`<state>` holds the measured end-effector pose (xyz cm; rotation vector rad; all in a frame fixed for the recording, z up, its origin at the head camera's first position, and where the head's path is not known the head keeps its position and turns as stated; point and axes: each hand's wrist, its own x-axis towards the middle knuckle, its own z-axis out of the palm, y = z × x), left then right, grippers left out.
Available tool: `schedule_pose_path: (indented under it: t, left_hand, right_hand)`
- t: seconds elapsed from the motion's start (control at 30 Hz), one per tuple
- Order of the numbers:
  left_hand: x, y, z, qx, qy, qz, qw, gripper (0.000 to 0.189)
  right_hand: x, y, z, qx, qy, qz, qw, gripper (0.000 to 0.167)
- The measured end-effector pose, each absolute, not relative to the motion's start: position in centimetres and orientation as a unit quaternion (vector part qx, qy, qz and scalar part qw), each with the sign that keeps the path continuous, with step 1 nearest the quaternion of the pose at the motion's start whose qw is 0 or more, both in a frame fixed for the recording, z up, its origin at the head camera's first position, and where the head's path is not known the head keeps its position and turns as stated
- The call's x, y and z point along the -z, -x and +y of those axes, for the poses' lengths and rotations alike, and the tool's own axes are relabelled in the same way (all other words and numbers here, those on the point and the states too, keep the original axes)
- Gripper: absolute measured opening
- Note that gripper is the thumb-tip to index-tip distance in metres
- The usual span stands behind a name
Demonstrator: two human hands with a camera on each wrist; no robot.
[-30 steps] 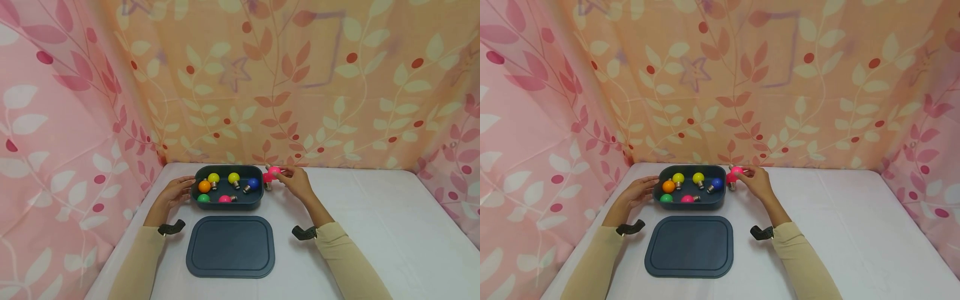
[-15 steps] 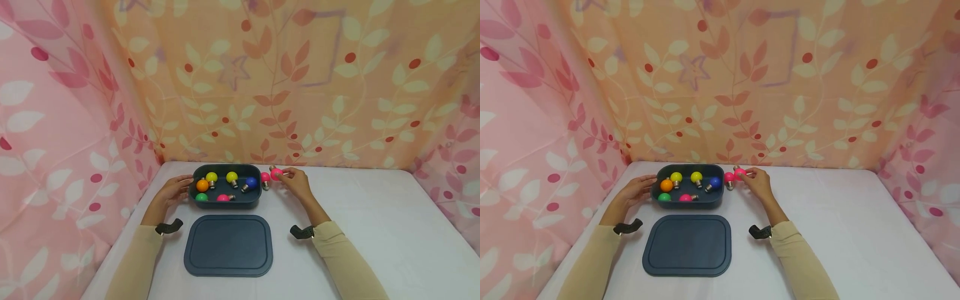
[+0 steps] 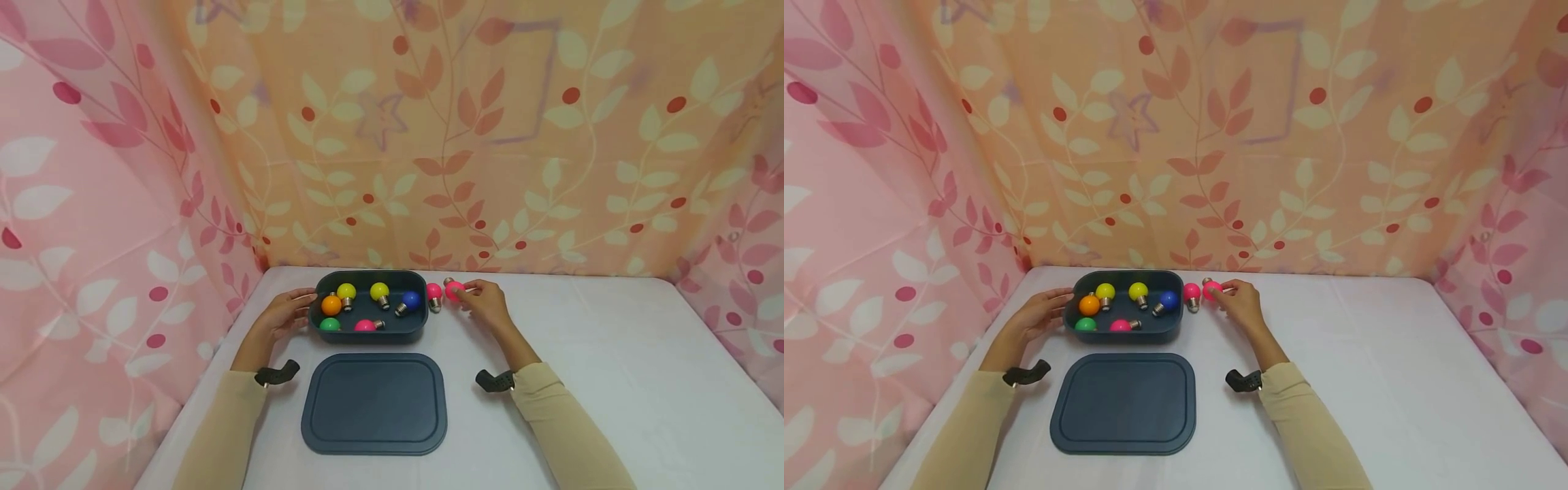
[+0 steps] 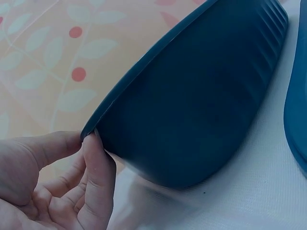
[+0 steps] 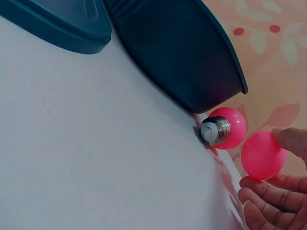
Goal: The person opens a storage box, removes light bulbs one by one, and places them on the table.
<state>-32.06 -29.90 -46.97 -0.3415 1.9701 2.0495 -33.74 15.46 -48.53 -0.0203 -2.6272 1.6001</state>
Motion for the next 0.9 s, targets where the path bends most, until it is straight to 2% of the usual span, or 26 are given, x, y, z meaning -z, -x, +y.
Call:
schedule_pose_path:
  t: [0.9]
  left_hand:
    - [46.79, 31.85, -29.86, -0.706, 0.116, 0.685, 0.139, 0.056]
  right_hand:
    - [48.65, 33.37, 15.08, -0.473, 0.008, -0.880, 0.041, 0.040]
